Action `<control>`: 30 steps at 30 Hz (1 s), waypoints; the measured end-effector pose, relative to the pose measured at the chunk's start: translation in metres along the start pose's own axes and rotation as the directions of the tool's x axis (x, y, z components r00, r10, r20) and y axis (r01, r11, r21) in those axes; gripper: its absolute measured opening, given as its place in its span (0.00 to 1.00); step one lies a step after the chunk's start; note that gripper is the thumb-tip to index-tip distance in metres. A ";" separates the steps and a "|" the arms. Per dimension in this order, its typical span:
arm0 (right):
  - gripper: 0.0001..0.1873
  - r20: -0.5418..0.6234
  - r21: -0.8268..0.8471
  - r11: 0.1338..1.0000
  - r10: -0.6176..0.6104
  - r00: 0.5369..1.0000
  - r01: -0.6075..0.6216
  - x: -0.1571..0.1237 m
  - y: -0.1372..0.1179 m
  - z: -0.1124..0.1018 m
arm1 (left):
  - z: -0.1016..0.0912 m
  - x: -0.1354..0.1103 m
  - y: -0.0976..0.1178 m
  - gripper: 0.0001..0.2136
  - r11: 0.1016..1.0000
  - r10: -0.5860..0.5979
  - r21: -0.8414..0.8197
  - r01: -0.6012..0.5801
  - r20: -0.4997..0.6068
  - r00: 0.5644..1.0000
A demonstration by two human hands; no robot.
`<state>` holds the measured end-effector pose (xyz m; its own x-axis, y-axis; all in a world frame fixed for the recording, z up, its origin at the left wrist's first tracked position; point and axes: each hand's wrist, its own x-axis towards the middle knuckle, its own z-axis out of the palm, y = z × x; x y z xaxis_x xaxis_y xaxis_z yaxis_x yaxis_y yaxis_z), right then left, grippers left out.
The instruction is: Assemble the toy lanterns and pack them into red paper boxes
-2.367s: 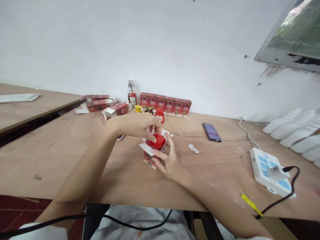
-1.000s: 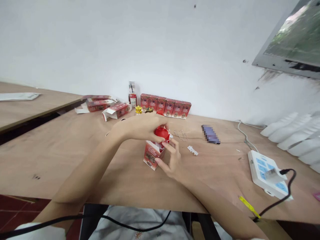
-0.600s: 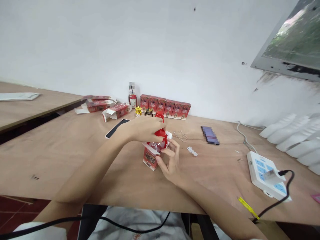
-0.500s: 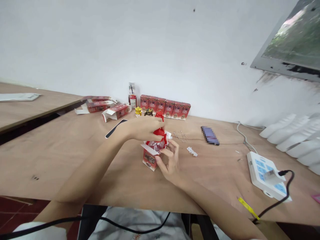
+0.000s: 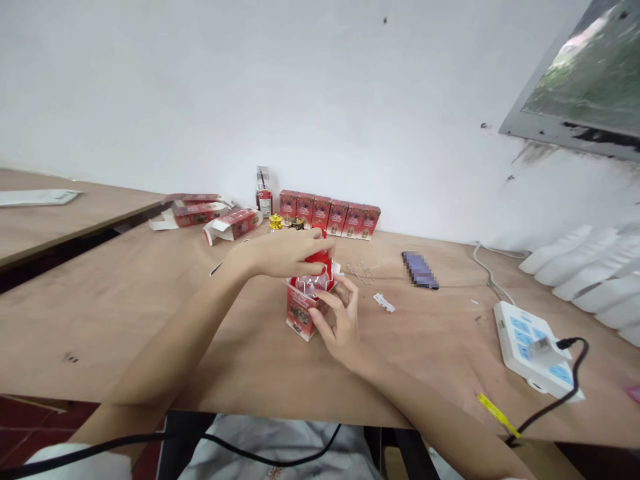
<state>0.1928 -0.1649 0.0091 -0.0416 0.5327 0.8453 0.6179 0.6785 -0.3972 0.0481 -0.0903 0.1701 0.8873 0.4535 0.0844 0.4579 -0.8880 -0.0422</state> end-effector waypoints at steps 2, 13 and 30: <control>0.16 -0.011 -0.005 1.000 -0.015 1.000 0.015 -0.001 0.002 0.001 | 0.001 0.000 -0.001 0.12 1.000 -0.009 -0.010 0.009 0.008 1.000; 0.23 0.003 0.009 0.991 -0.135 0.991 0.135 -0.009 0.000 0.005 | -0.007 -0.008 0.003 0.11 0.994 0.044 -0.102 -0.042 0.020 0.999; 0.22 0.023 0.034 0.992 -0.126 0.992 0.125 -0.007 -0.001 0.004 | -0.010 -0.005 0.008 0.16 0.977 -0.002 -0.212 0.025 0.110 0.994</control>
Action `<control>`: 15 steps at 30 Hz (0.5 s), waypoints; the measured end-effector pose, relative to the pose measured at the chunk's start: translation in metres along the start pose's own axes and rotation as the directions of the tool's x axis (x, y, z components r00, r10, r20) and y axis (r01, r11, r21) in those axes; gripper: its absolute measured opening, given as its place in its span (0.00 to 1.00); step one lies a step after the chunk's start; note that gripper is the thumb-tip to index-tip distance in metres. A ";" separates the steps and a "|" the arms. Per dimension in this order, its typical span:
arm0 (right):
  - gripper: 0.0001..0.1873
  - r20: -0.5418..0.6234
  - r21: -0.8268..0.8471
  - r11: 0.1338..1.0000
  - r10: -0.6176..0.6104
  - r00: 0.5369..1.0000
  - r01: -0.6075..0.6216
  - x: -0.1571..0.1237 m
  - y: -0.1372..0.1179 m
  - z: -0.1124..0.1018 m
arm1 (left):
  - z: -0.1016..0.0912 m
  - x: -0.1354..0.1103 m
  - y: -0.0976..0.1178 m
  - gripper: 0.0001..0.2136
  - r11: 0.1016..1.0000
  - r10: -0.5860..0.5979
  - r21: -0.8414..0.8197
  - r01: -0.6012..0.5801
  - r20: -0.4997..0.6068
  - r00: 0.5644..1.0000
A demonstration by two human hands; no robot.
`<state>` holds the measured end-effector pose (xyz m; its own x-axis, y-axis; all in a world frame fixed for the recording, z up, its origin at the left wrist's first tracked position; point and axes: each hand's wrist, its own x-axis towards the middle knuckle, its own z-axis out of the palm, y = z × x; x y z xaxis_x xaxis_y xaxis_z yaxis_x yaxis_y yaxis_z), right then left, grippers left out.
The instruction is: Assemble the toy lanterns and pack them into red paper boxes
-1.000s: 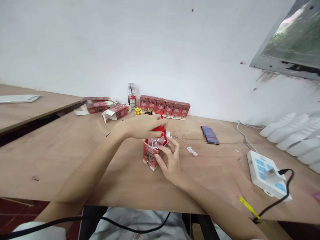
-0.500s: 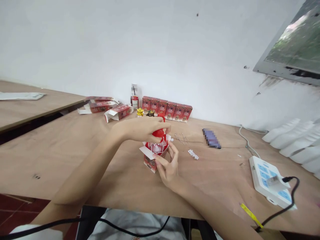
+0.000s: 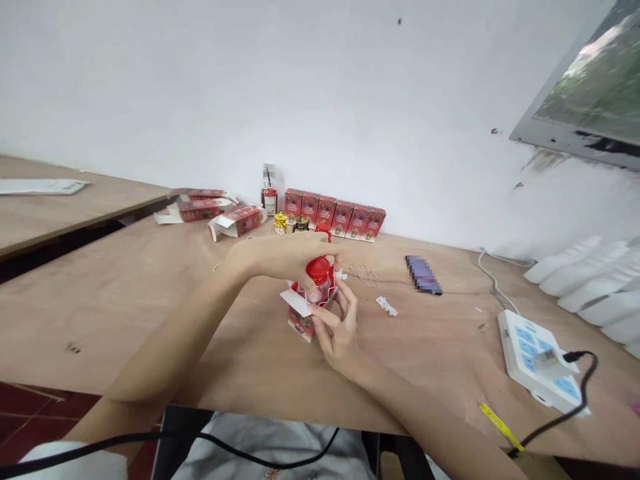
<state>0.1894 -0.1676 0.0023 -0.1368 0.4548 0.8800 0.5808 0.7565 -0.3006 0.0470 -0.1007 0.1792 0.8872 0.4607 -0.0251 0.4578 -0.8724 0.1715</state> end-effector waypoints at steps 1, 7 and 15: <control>0.22 -0.002 -0.002 1.000 -0.005 1.000 0.005 0.000 0.001 0.000 | 0.000 0.000 0.000 0.17 1.000 -0.003 0.001 0.003 0.002 1.000; 0.22 0.007 -0.009 1.000 -0.028 1.000 0.028 -0.001 0.004 0.001 | 0.003 -0.001 -0.002 0.22 1.000 -0.010 0.002 0.010 0.012 1.000; 0.23 0.013 0.020 1.000 -0.006 1.000 0.006 -0.003 0.004 0.001 | 0.004 0.000 -0.002 0.18 1.000 -0.009 0.013 0.009 -0.022 1.000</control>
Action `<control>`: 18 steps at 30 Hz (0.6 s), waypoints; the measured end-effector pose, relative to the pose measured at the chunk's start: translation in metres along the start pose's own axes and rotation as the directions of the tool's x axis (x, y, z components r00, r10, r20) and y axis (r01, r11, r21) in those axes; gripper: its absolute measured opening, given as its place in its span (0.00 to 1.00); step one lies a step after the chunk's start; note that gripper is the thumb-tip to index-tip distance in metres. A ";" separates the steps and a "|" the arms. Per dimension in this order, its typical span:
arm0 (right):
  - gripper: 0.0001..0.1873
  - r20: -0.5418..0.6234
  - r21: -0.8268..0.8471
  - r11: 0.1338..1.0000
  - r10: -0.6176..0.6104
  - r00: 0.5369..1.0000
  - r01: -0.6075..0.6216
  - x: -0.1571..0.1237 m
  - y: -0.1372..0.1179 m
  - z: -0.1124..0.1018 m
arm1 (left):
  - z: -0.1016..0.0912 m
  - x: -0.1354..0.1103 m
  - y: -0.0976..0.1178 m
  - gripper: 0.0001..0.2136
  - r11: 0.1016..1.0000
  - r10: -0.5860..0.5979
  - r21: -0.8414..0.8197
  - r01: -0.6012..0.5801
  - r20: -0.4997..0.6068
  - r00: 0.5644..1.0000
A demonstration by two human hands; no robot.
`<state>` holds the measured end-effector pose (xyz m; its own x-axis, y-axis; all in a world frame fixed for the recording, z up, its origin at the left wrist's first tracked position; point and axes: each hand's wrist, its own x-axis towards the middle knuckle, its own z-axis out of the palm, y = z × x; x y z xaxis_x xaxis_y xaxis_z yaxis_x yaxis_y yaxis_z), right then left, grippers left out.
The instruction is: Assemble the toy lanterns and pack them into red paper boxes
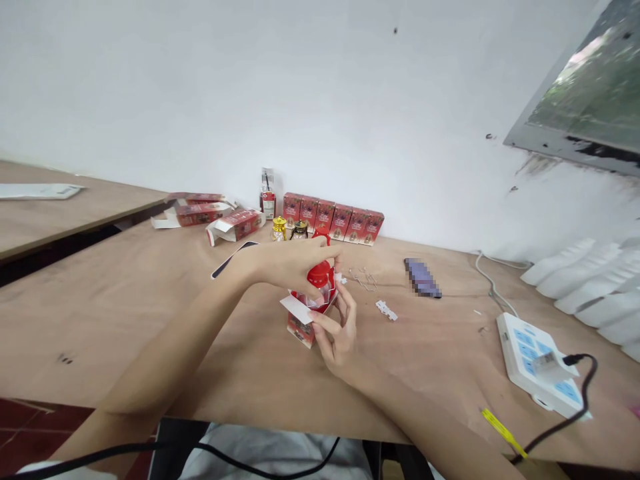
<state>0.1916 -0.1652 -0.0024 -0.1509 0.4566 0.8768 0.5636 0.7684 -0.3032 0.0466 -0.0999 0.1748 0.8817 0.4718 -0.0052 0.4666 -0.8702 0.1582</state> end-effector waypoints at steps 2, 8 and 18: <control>0.25 0.007 -0.016 1.000 0.010 1.000 -0.010 0.000 0.001 0.000 | 0.003 0.001 0.004 0.18 0.994 -0.035 0.099 0.038 -0.030 0.999; 0.22 0.012 -0.019 1.000 -0.006 1.000 0.006 -0.001 0.001 0.000 | 0.014 0.001 0.021 0.17 0.931 -0.053 0.353 0.095 -0.128 0.990; 0.20 0.012 -0.097 0.994 -0.055 0.998 0.056 0.003 -0.002 -0.002 | 0.021 0.013 0.010 0.13 0.978 -0.036 0.208 0.026 0.041 0.999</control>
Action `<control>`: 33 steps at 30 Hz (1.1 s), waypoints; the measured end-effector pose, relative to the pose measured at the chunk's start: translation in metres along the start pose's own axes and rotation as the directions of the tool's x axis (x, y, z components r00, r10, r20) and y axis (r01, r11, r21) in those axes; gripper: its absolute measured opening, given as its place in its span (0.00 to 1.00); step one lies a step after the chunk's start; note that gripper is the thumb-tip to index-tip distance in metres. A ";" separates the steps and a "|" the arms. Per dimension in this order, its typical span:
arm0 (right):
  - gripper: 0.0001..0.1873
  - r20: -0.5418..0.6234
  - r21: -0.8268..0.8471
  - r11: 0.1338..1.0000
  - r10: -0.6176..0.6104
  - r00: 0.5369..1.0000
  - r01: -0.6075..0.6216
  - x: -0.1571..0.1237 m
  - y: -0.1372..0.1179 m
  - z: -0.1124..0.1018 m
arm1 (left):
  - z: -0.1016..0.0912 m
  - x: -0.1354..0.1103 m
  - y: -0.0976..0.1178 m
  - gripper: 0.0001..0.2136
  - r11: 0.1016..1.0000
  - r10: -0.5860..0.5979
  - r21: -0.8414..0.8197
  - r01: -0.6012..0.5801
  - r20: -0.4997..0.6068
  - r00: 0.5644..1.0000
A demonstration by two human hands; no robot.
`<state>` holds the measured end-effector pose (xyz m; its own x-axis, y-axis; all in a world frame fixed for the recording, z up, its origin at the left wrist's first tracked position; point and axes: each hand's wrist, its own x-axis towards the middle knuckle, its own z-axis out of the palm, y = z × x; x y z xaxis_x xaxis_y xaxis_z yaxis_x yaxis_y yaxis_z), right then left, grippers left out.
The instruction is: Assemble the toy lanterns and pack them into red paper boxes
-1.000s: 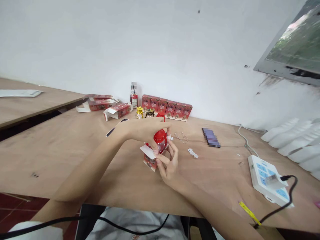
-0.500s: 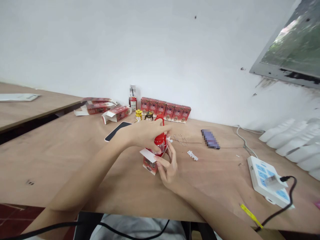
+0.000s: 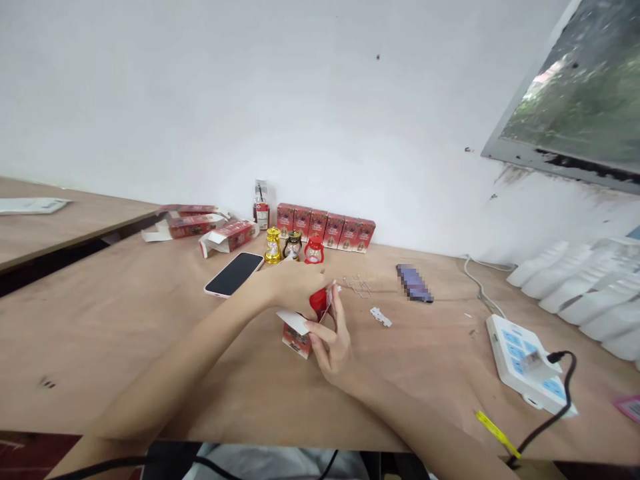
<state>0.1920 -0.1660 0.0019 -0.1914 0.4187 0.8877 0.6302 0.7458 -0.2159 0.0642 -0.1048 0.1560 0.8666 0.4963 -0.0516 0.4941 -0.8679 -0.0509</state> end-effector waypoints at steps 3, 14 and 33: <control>0.20 0.002 -0.002 1.000 -0.009 1.000 0.009 0.001 0.002 0.000 | 0.003 0.004 -0.004 0.08 0.998 0.037 -0.053 -0.034 0.042 0.998; 0.20 -0.098 0.139 0.989 0.062 0.993 -0.048 -0.004 0.009 0.007 | -0.020 -0.023 -0.004 0.13 0.985 0.103 -0.137 -0.106 -0.023 0.994; 0.29 0.024 0.297 0.932 0.211 0.977 -0.209 0.007 0.008 -0.002 | -0.015 -0.007 -0.012 0.04 0.991 0.036 -0.130 -0.031 0.036 0.999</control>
<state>0.1973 -0.1577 0.0069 -0.0717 0.5790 0.8122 0.4032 0.7616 -0.5073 0.0528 -0.0979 0.1714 0.8808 0.4651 -0.0889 0.4718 -0.8780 0.0810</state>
